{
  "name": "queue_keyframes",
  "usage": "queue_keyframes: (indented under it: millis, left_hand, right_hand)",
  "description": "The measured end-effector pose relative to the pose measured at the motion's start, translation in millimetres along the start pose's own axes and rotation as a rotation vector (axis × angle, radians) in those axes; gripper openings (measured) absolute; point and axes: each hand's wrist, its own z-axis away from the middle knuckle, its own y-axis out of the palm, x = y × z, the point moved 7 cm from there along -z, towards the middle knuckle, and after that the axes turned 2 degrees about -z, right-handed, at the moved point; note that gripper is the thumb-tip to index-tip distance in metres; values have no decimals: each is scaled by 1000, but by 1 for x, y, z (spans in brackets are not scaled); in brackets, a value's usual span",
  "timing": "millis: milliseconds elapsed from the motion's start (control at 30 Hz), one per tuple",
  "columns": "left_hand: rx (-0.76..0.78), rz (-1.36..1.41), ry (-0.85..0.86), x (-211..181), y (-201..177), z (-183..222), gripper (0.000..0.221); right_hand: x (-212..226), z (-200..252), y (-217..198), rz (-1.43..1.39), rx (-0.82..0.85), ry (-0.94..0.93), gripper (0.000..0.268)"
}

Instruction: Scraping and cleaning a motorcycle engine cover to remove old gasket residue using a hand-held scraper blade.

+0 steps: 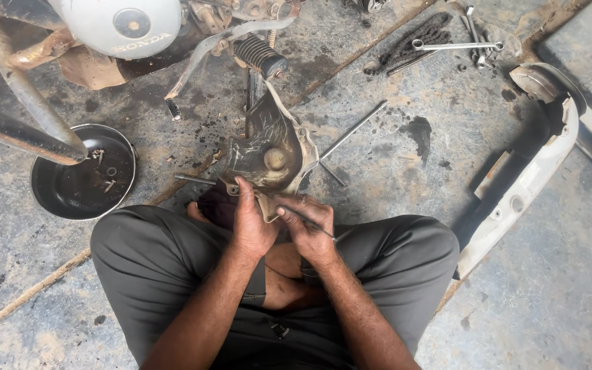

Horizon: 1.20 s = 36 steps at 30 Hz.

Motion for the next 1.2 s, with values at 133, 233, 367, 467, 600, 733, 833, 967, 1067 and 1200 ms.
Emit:
queue_keyframes:
  millis: [133, 233, 367, 467, 600, 733, 833, 967, 1067, 1200]
  left_hand:
    - [94, 36, 55, -12, 7, 3, 101]
    - [70, -33, 52, -21, 8, 1, 103]
    - [64, -59, 47, -19, 8, 6, 104]
    - [83, -18, 88, -22, 7, 4, 106]
    - [16, 61, 24, -11, -8, 5, 109]
    - [19, 78, 39, -18, -2, 6, 108]
    - [25, 94, 60, -28, 5, 6, 106]
    - [66, 106, 55, -24, -1, 3, 105]
    - [-38, 114, 42, -20, -12, -1, 104]
    - [11, 188, 77, -30, -8, -1, 103]
  right_hand:
    - [6, 0, -2, 83, 84, -47, 19]
    - [-7, 4, -1, 15, 69, -6, 19]
    - [-7, -4, 7, -16, 55, 7, 21]
    - [-1, -7, 16, 24, 119, -51, 19]
    - [6, -8, 11, 35, 174, -12, 17]
    - [-19, -4, 3, -76, 193, 254, 18]
    - [-16, 2, 4, -167, 85, 307, 19]
    - [-13, 6, 17, -286, -61, 335, 22]
    - [-16, 11, 21, -215, -94, 297, 23]
    - [-28, 18, 22, -113, -69, 280, 21]
